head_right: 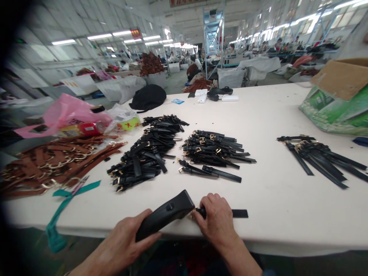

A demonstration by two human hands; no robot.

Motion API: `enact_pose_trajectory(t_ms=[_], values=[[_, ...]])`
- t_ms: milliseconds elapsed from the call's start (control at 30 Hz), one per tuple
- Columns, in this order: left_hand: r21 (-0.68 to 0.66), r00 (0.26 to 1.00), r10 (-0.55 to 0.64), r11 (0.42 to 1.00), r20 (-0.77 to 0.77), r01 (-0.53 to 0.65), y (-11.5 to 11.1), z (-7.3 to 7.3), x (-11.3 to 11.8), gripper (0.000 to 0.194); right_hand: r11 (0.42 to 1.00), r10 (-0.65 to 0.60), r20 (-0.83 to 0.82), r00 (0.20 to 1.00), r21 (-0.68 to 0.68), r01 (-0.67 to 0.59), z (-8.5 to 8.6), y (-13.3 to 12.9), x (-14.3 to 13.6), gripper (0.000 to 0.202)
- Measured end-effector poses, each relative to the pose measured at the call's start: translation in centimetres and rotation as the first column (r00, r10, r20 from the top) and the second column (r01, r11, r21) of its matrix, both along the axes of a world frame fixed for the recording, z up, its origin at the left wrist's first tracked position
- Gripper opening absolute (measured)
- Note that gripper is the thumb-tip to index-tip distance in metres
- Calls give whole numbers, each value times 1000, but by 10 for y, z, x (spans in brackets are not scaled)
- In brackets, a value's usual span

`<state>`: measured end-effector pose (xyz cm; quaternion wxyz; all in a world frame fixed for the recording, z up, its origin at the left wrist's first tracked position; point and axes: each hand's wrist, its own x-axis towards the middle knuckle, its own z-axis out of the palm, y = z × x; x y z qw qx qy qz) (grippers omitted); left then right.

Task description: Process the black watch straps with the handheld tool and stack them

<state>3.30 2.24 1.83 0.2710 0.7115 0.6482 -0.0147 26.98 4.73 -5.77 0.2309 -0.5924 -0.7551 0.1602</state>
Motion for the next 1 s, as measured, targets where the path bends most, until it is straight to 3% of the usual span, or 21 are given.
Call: enact_pose_trajectory(t_ms=[167, 300, 767, 1000], values=[[-4, 999, -42, 999, -34, 42, 0, 1, 8, 47, 984, 164, -231, 959, -29, -175, 4, -5, 20, 28], [-15, 995, -84, 996, -59, 83, -1, 7, 16, 43, 964, 243, -291, 925, -34, -264, 3, -7, 35, 33], [-81, 981, -134, 989, -143, 123, 9, 24, 28, 37, 971, 233, -329, 915, 29, -236, -4, -3, 36, 27], [-92, 976, -137, 988, -170, 123, 8, 26, 32, 38, 988, 151, -206, 967, 55, -143, 3, -8, 20, 26]])
